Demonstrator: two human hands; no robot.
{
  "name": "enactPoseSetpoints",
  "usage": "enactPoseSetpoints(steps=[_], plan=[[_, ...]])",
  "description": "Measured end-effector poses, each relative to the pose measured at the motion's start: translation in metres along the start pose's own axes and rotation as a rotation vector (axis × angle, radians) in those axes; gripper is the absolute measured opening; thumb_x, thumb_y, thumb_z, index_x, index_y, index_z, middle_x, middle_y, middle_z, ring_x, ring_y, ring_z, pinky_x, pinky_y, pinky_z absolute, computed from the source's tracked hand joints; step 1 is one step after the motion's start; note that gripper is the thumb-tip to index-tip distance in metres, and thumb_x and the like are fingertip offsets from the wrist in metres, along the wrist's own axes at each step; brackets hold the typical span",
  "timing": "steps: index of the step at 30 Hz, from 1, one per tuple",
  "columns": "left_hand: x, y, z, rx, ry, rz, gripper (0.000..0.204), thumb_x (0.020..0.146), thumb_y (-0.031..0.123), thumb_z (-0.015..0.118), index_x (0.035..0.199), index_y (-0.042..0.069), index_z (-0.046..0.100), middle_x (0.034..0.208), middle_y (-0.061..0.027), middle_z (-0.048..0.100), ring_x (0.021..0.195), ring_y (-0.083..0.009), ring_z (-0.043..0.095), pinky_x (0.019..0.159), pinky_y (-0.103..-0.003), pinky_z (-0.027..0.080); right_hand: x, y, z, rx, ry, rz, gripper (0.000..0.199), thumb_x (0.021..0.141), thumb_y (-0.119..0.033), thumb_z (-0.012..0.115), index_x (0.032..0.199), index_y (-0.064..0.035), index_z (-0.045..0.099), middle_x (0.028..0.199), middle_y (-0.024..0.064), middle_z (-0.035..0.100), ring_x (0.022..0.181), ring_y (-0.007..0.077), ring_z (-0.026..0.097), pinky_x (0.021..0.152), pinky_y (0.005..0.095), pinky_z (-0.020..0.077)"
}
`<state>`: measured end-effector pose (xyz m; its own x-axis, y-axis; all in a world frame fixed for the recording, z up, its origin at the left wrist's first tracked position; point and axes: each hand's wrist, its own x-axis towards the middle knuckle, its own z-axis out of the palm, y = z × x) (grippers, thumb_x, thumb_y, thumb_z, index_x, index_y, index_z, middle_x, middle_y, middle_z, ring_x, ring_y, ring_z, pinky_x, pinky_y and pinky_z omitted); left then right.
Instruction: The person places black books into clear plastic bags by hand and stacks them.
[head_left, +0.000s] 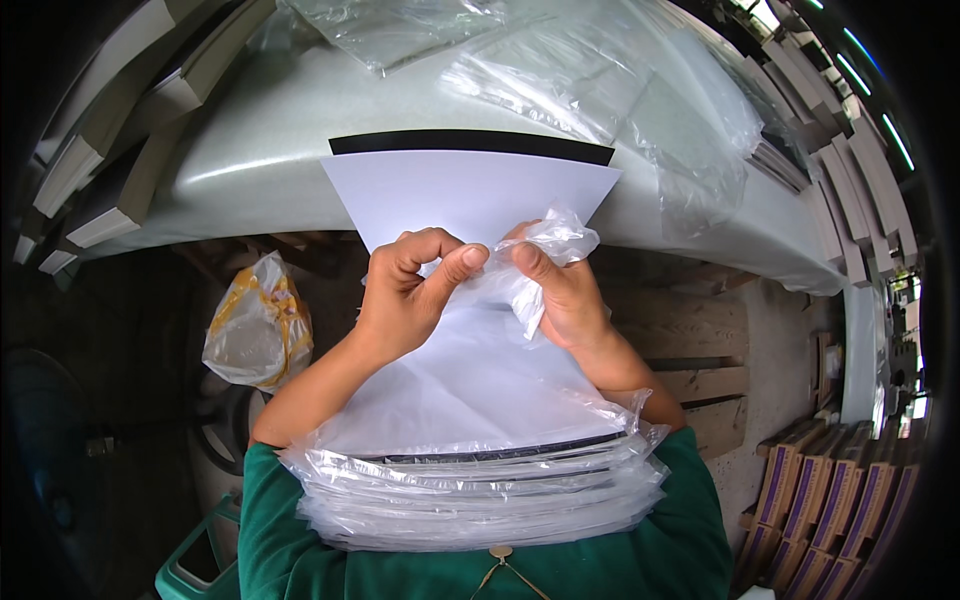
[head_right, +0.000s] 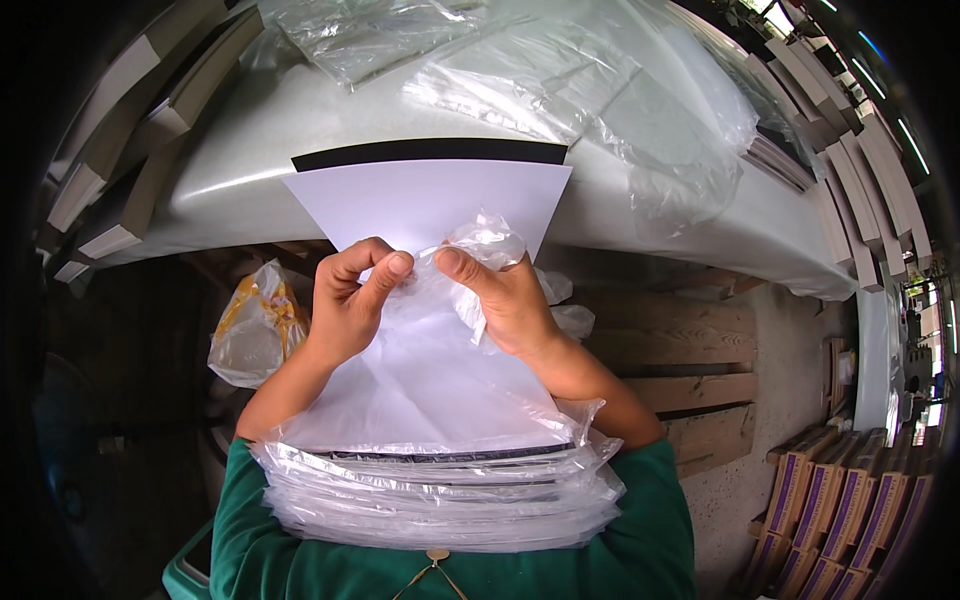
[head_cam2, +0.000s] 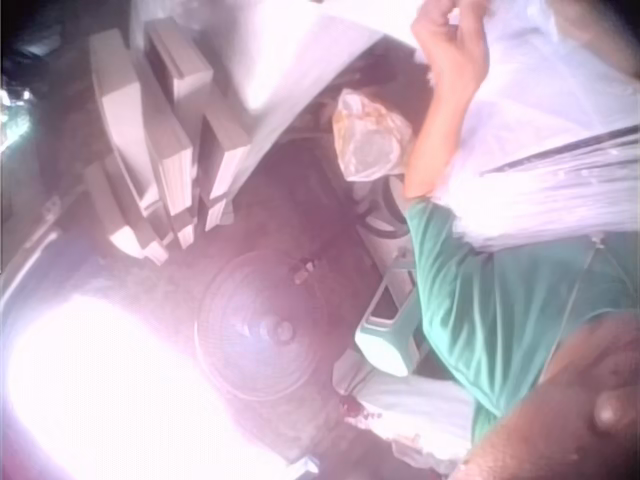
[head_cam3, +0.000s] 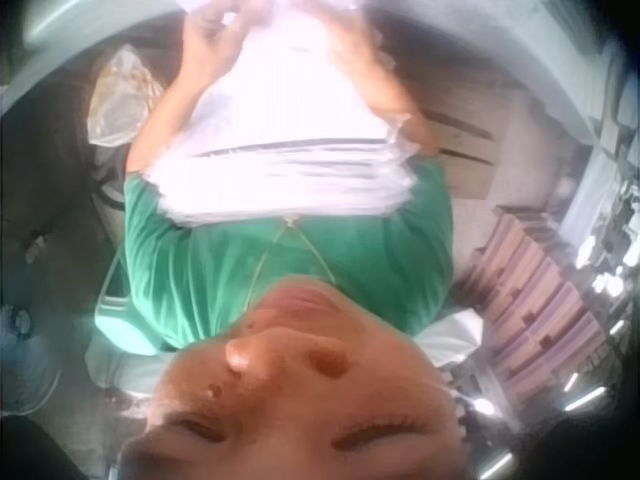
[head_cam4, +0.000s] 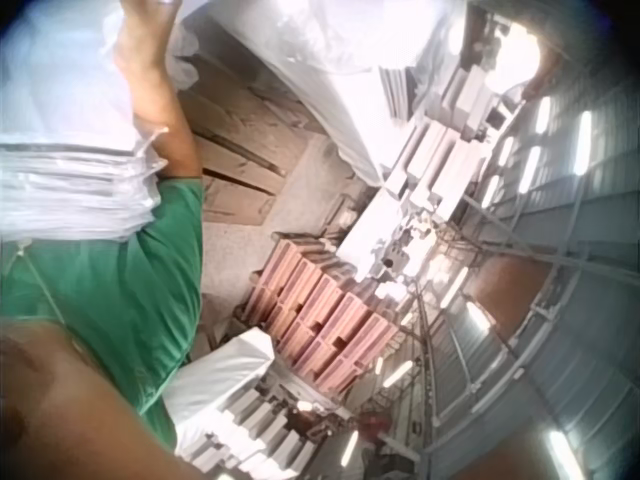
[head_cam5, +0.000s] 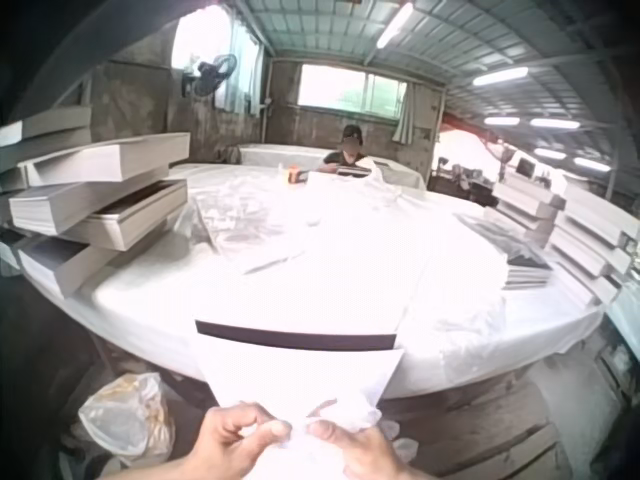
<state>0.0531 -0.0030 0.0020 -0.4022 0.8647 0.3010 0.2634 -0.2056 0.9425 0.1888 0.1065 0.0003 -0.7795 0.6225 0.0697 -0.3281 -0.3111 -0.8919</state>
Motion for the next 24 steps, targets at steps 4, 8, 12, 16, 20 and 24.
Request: enactPoseSetpoints(steps=[4,8,12,16,20,24], plan=[[0.004,0.001,0.000,0.167,0.085,0.296,0.018,0.085,0.017,0.060,0.076,0.002,0.065,0.074,-0.0067,0.064,0.070,-0.0123,0.056,0.069,-0.027,0.043,0.000,0.001,-0.003,0.013,-0.045,0.043,0.017,0.080,-0.019,0.067,0.086,-0.0045,0.059,0.079,-0.0013,0.057,0.074,0.0060,0.050,0.066,0.0214,0.0388],[0.006,-0.002,0.000,0.007,0.048,0.106,0.021,0.089,0.019,0.054,0.079,0.001,0.061,0.082,-0.0077,0.065,0.078,-0.0142,0.057,0.075,-0.027,0.042,0.001,0.001,-0.009,0.223,-0.155,0.105,0.014,0.078,-0.013,0.067,0.084,-0.0039,0.058,0.080,0.0002,0.058,0.072,0.0054,0.050,0.062,0.0205,0.0377],[0.001,-0.007,-0.004,-0.386,0.059,-0.064,0.026,0.093,0.024,0.045,0.081,0.003,0.054,0.081,-0.0067,0.062,0.076,-0.0134,0.056,0.073,-0.025,0.043,-0.003,-0.011,-0.015,0.047,-0.347,0.077,0.013,0.076,-0.009,0.066,0.084,-0.0033,0.058,0.070,0.0006,0.057,0.062,0.0061,0.049,0.056,0.0208,0.0377],[0.000,-0.002,-0.009,-0.118,-0.487,-0.152,0.025,0.089,0.028,0.053,0.085,0.004,0.056,0.075,-0.0029,0.056,0.066,-0.0114,0.051,0.058,-0.028,0.042,-0.007,-0.034,-0.028,-0.014,-0.275,0.047,0.012,0.077,-0.011,0.067,0.081,-0.0045,0.058,0.056,0.0002,0.053,0.051,0.0074,0.047,0.048,0.0222,0.0369],[0.011,0.013,-0.020,-0.258,-0.880,-0.001,0.022,0.083,0.025,0.061,0.091,0.004,0.063,0.079,-0.0144,0.064,0.084,-0.0286,0.061,0.076,-0.040,0.047,-0.010,-0.053,-0.061,0.018,-0.461,0.141,0.016,0.080,-0.015,0.065,0.089,-0.0019,0.060,0.069,0.0050,0.059,0.059,0.0108,0.054,0.055,0.0239,0.0429],[0.014,0.016,-0.038,-0.478,-0.461,-0.434,0.032,0.080,0.030,0.065,0.095,0.002,0.063,0.086,-0.0120,0.064,0.080,-0.0228,0.061,0.079,-0.035,0.047,-0.020,-0.053,-0.103,-0.556,-0.471,0.160,0.024,0.087,-0.017,0.055,0.104,-0.0013,0.058,0.089,0.0107,0.063,0.077,0.0183,0.060,0.067,0.0320,0.0498]])
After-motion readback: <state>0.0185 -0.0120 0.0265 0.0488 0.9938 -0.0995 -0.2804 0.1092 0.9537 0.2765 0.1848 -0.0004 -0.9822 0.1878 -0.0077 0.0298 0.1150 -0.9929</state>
